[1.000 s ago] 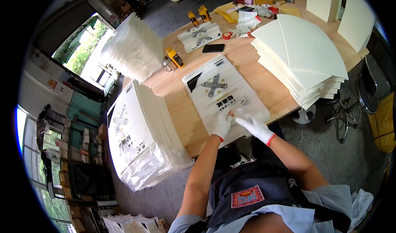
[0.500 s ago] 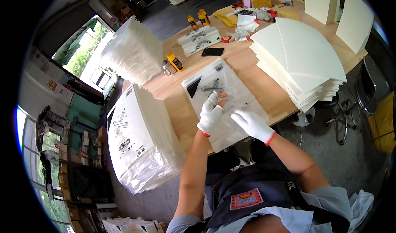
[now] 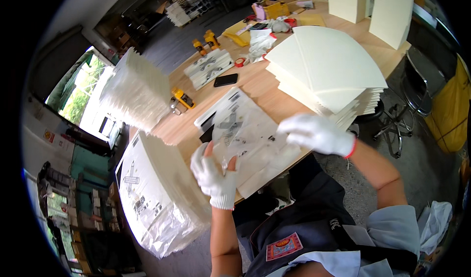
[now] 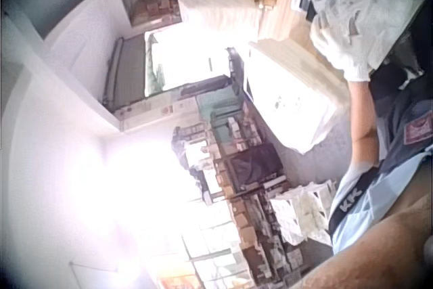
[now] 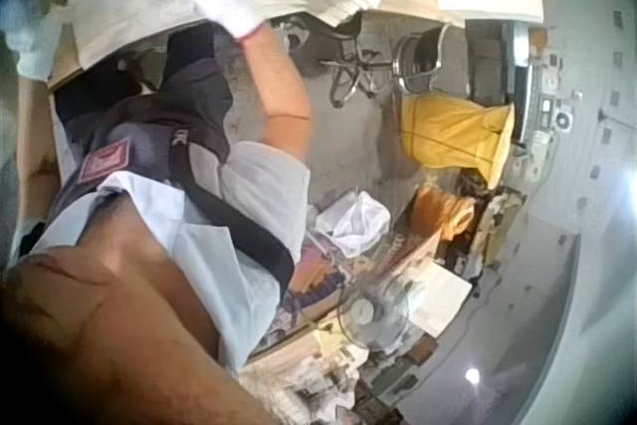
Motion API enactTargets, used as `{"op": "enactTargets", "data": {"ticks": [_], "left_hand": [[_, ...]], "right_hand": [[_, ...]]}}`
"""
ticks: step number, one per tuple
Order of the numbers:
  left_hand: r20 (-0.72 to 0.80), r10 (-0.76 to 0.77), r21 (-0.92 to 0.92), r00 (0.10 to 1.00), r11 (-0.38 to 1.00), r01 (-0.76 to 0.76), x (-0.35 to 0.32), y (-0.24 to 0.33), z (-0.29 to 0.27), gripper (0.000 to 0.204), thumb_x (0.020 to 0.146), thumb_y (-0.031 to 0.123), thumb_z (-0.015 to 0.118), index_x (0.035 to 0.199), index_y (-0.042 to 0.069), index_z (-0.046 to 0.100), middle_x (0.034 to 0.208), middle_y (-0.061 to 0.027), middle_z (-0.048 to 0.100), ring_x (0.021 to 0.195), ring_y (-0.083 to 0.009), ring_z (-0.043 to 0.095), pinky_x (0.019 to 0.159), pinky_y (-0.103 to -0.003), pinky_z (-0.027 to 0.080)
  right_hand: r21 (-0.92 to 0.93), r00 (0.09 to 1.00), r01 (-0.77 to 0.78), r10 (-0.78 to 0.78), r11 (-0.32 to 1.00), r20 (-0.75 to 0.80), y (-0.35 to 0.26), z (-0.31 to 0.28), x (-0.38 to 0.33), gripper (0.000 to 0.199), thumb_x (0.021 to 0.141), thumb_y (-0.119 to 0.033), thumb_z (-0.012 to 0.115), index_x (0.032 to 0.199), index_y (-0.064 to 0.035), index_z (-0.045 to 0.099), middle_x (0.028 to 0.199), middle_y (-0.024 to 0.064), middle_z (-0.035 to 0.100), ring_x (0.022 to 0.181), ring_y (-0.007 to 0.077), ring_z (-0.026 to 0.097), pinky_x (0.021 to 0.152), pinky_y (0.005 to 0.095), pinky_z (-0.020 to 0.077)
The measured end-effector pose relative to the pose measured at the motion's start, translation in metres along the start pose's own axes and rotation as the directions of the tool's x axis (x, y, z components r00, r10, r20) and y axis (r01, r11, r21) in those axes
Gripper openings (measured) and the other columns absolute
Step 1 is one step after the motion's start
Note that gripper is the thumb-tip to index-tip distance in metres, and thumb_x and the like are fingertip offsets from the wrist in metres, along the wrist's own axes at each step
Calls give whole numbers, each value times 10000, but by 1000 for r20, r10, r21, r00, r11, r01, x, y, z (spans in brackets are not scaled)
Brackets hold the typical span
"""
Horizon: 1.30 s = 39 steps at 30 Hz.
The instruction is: The person repeatedly picks up stacks of white paper sheets and inserts them into clear plastic packaging bags. They fold the top of the bags to seal them and place the finished packages onto a growing pile on the table.
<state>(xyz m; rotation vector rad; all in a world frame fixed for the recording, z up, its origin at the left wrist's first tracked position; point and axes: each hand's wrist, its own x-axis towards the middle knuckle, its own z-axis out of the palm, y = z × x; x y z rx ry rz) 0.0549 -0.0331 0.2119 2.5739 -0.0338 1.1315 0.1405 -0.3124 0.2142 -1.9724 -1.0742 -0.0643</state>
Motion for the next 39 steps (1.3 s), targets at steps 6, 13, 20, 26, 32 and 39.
{"op": "enactTargets", "data": {"ticks": [6, 13, 20, 26, 32, 39], "left_hand": [[31, 22, -624, 999, 781, 2, -33, 34, 19, 266, 733, 25, 675, 985, -41, 622, 1115, -182, 567, 1058, -356, 546, 923, -399, 423], [782, 100, -591, 616, 435, 680, -42, 101, 75, 320, 931, 272, 562, 1122, 16, 578, 1010, -123, 624, 887, -202, 594, 768, -318, 461], [872, 369, -41, 323, -602, 797, -9, 115, 153, 700, 954, 597, 306, 1344, 21, 386, 1094, -152, 594, 794, -231, 541, 677, -347, 438], [887, 341, -344, 312, 38, 938, 38, 119, 128, 492, 898, 295, 554, 1273, -13, 473, 939, -89, 622, 697, -126, 566, 552, -236, 439], [903, 336, -382, 269, 340, 859, 44, 94, 82, 536, 836, 123, 581, 1321, -55, 440, 1056, -162, 639, 873, -202, 647, 684, -279, 512], [515, 427, -637, 743, 771, -2, -28, 129, 19, 779, 744, 51, 619, 1438, -5, 270, 1336, -303, 354, 1134, -453, 443, 961, -414, 397]], "right_hand": [[-594, 642, -764, 208, 253, -738, 56, -150, -85, 378, 906, -387, 549, 1035, -34, 595, 907, 175, 615, 853, 349, 600, 790, 438, 467], [641, 301, -625, 895, 445, -328, 87, -186, -141, 364, 875, -338, 634, 638, -92, 510, 547, 2, 465, 399, 121, 400, 406, 259, 333], [776, 463, -446, 857, 447, -228, -6, -127, -170, 281, 882, -302, 583, 685, -104, 558, 494, -39, 408, 362, 88, 385, 447, 272, 410], [597, 496, -654, 859, 465, -125, -15, -118, -231, 427, 912, -289, 564, 1181, 40, 526, 1006, 157, 615, 806, 175, 636, 622, 277, 533], [802, 648, -160, 673, 576, -355, 11, -99, -189, 644, 929, -215, 525, 1451, 34, 240, 1451, 157, 378, 1291, 252, 438, 1032, 367, 395], [772, 709, -104, 591, 627, -384, -24, -34, -120, 672, 899, -286, 602, 1393, 80, 330, 1370, 167, 459, 1238, 212, 466, 1043, 332, 358]]}}
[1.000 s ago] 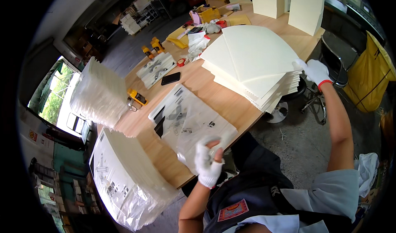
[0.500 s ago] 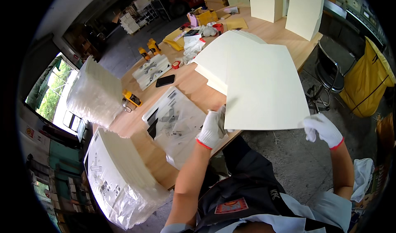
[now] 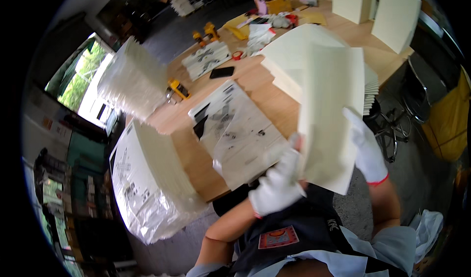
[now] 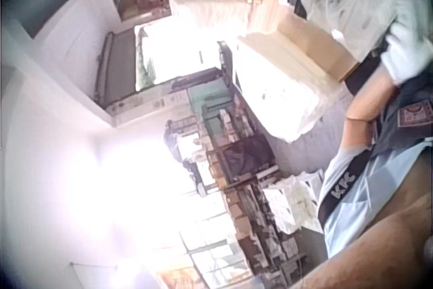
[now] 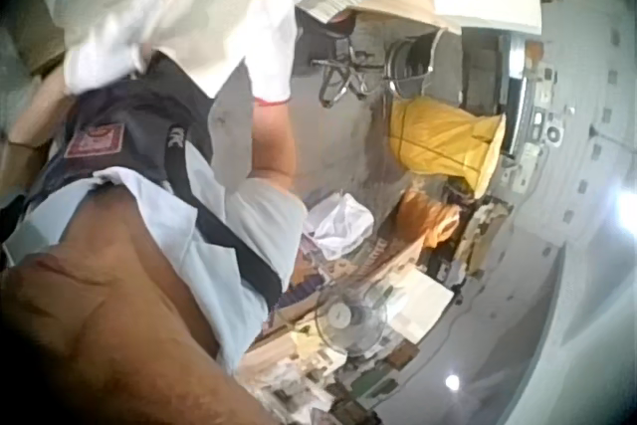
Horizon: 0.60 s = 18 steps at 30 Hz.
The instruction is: The person repeatedly picks up stacks of white paper sheets and inserts them into clear plastic packaging bags. They fold the top of the bags to seal them and place the finished packages onto a growing pile on the table.
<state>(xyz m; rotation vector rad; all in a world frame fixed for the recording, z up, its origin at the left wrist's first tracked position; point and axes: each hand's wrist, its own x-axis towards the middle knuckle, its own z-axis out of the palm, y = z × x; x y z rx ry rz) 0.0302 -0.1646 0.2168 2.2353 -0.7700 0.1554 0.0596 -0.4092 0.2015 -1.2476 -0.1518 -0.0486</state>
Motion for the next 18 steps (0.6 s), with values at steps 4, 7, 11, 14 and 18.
{"op": "enactTargets", "data": {"ticks": [4, 7, 11, 14, 18], "left_hand": [[76, 18, 253, 997, 967, -37, -19, 21, 45, 758, 633, 40, 682, 1337, 24, 402, 1416, -344, 288, 1265, -527, 367, 1029, -484, 377], [-13, -26, 235, 1000, 972, 29, -25, 11, 48, 754, 615, 47, 706, 1317, 53, 430, 1399, -317, 332, 1273, -498, 369, 996, -511, 394], [-286, 136, 234, 949, 970, -69, -56, -34, 3, 608, 644, 73, 735, 1214, 58, 523, 1306, -218, 445, 1216, -412, 418, 978, -487, 376], [-800, 133, 459, 585, 763, 454, -56, -68, -44, 548, 637, 68, 755, 1153, 65, 570, 1096, -146, 586, 1026, -324, 551, 853, -456, 446], [-571, -364, 154, 736, 833, 532, -62, -121, -65, 408, 698, 57, 715, 1089, 69, 599, 901, -111, 640, 698, -281, 604, 635, -398, 489]], "right_hand": [[-225, 998, -65, 59, 972, -35, 26, 42, -20, 526, 842, -183, 689, 1271, 55, 496, 1184, 125, 604, 1042, 191, 587, 870, 314, 466], [-406, 992, -38, -16, 913, -129, 52, 51, -14, 328, 842, -162, 673, 1105, 26, 620, 1087, 125, 657, 893, 212, 656, 752, 308, 499], [-824, 940, 341, -192, 453, 283, 45, 43, -21, 250, 794, -230, 703, 945, -32, 685, 1109, 135, 646, 872, 305, 658, 725, 332, 527], [-778, 820, 571, -134, 262, 557, 47, 26, -38, 290, 769, -279, 717, 934, -43, 679, 1156, 126, 629, 885, 280, 661, 742, 336, 537], [-750, 742, 655, 115, 88, 661, 53, 30, -37, 213, 824, -270, 646, 865, -65, 600, 1036, 80, 627, 820, 247, 647, 669, 345, 544]]}}
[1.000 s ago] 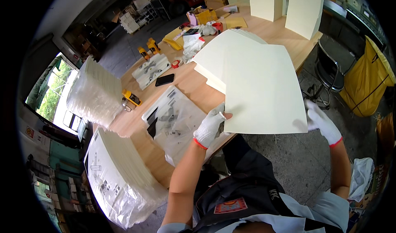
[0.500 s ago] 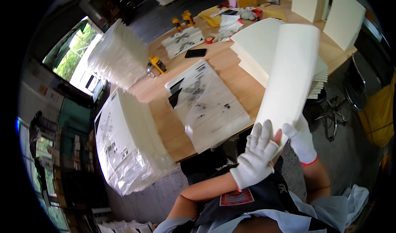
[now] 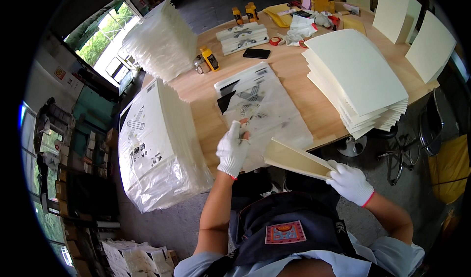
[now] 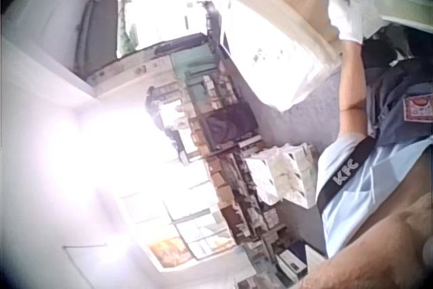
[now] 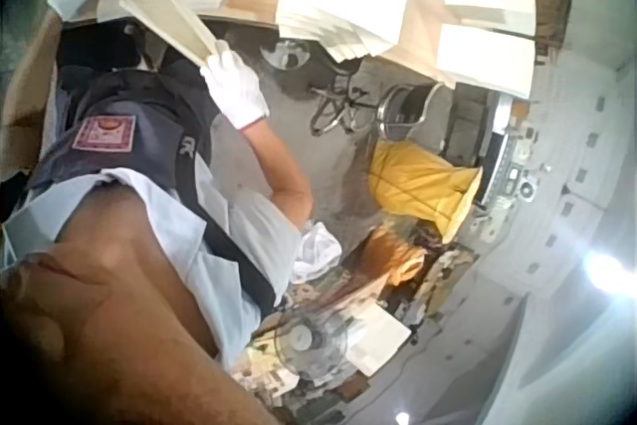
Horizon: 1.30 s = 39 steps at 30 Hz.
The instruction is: The person repeatedly picks up stacks of white paper sheets and inserts them into clear plastic packaging bags. They fold the top of the bags to seal them and place the finished packages onto a growing pile on the table.
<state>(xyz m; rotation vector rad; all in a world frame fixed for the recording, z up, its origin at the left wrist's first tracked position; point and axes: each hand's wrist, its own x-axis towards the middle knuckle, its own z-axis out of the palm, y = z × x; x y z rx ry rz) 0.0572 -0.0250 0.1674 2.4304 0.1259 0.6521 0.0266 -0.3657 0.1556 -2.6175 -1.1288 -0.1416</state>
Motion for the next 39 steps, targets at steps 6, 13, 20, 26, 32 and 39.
{"op": "enactTargets", "data": {"ticks": [6, 13, 20, 26, 32, 39], "left_hand": [[364, 391, -253, 845, 915, -314, -32, 42, -3, 249, 760, 24, 613, 999, 90, 638, 791, -76, 666, 628, -281, 611, 573, -364, 498], [193, 608, -506, 770, 734, -453, -58, 51, 39, 175, 667, 55, 625, 832, 112, 605, 719, -75, 614, 580, -287, 583, 514, -360, 466], [156, 412, -433, 898, 845, -313, -34, 82, 55, 312, 737, 28, 591, 1005, 166, 671, 726, -83, 626, 636, -264, 625, 557, -342, 490], [113, 116, -516, 987, 856, -42, -80, 0, 62, 175, 766, 16, 607, 924, 72, 658, 734, -119, 635, 634, -269, 630, 571, -330, 497], [373, 183, 51, 910, 975, -217, -145, -27, 55, 178, 649, 69, 664, 819, 119, 648, 730, -79, 580, 722, -275, 580, 614, -392, 457], [-49, -323, -165, 945, 936, 312, -192, -55, 0, 146, 738, 53, 694, 749, 64, 549, 719, -91, 529, 655, -253, 532, 588, -338, 429]], "right_hand": [[172, 947, -195, 140, 966, 289, 5, 25, 61, 258, 839, -251, 553, 876, -1, 603, 823, 163, 624, 660, 357, 615, 641, 417, 510], [948, 949, -287, 175, 136, 263, 22, 115, 117, 302, 885, -146, 579, 1154, -9, 582, 1000, 65, 626, 892, 153, 586, 798, 316, 489], [508, 961, -86, 206, 857, -185, -22, 135, 147, 408, 835, -192, 624, 1213, -50, 561, 1134, 122, 595, 1064, 254, 548, 953, 393, 414], [208, 913, 135, -40, 969, -407, -62, 64, 76, 452, 764, -234, 674, 1186, -101, 580, 1150, 156, 576, 1091, 321, 537, 983, 438, 401], [-40, 884, -458, 451, 888, -122, 8, 121, 68, 256, 880, -285, 558, 1030, -80, 592, 662, 141, 633, 566, 348, 617, 508, 454, 478], [-149, 964, -200, 221, 968, 144, -24, 83, 28, 170, 854, -237, 503, 767, -106, 567, 572, 97, 601, 474, 269, 605, 432, 422, 467]]}}
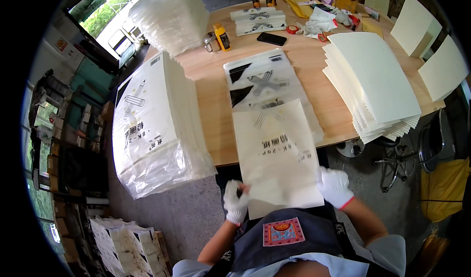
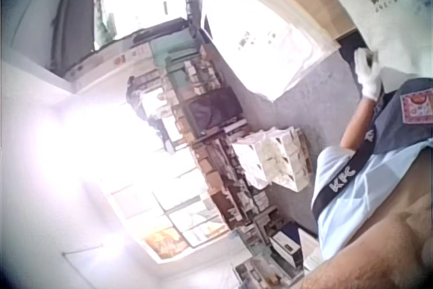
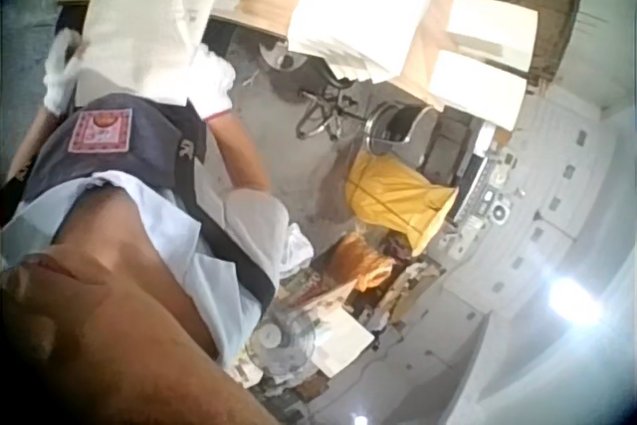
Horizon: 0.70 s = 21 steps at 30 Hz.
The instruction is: The person repeatedly picks up stacks of white paper sheets and inserts them into clear plastic packaging bags. They fold the top of the bags to seal them and place the finished packages onto a growing pile on the table.
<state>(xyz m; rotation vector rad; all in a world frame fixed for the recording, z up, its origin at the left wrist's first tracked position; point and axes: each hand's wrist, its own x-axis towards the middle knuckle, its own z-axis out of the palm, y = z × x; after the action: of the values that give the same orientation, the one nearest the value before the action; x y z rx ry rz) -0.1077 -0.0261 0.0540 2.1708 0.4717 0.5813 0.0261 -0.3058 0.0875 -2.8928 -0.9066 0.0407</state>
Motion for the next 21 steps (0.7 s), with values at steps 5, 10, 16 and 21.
{"op": "enactTargets", "data": {"ticks": [5, 10, 16, 21], "left_hand": [[427, -156, -154, 891, 958, 241, -66, 48, -54, 153, 769, 86, 707, 738, 60, 559, 694, -83, 540, 614, -226, 538, 576, -314, 441], [538, 94, -147, 838, 989, -17, -53, 25, -42, 144, 717, 41, 667, 778, 69, 540, 716, -105, 518, 678, -282, 563, 608, -353, 454], [114, -29, 42, 993, 999, 24, -7, -1, 2, 204, 650, -30, 608, 764, 51, 460, 704, -124, 460, 634, -313, 510, 569, -386, 415], [257, -120, -4, 959, 992, 125, -56, -52, -16, 178, 728, 24, 644, 831, 52, 502, 792, -88, 550, 668, -211, 545, 614, -315, 464]], "right_hand": [[-77, 951, 167, -139, 983, 277, 11, 44, -109, 293, 822, -315, 474, 677, -74, 554, 566, 94, 598, 429, 227, 590, 376, 414, 441], [152, 974, 155, -176, 976, 139, -18, 9, -81, 354, 857, -408, 504, 708, -110, 626, 562, 81, 621, 417, 288, 578, 413, 427, 452], [101, 998, 52, -48, 994, -48, -7, -32, -8, 297, 880, -249, 476, 643, -108, 587, 544, 100, 584, 475, 281, 607, 411, 434, 436], [227, 953, -42, -29, 973, 301, 20, 16, -49, 269, 895, -255, 452, 760, -111, 635, 712, 135, 650, 687, 342, 655, 581, 445, 502]]}}
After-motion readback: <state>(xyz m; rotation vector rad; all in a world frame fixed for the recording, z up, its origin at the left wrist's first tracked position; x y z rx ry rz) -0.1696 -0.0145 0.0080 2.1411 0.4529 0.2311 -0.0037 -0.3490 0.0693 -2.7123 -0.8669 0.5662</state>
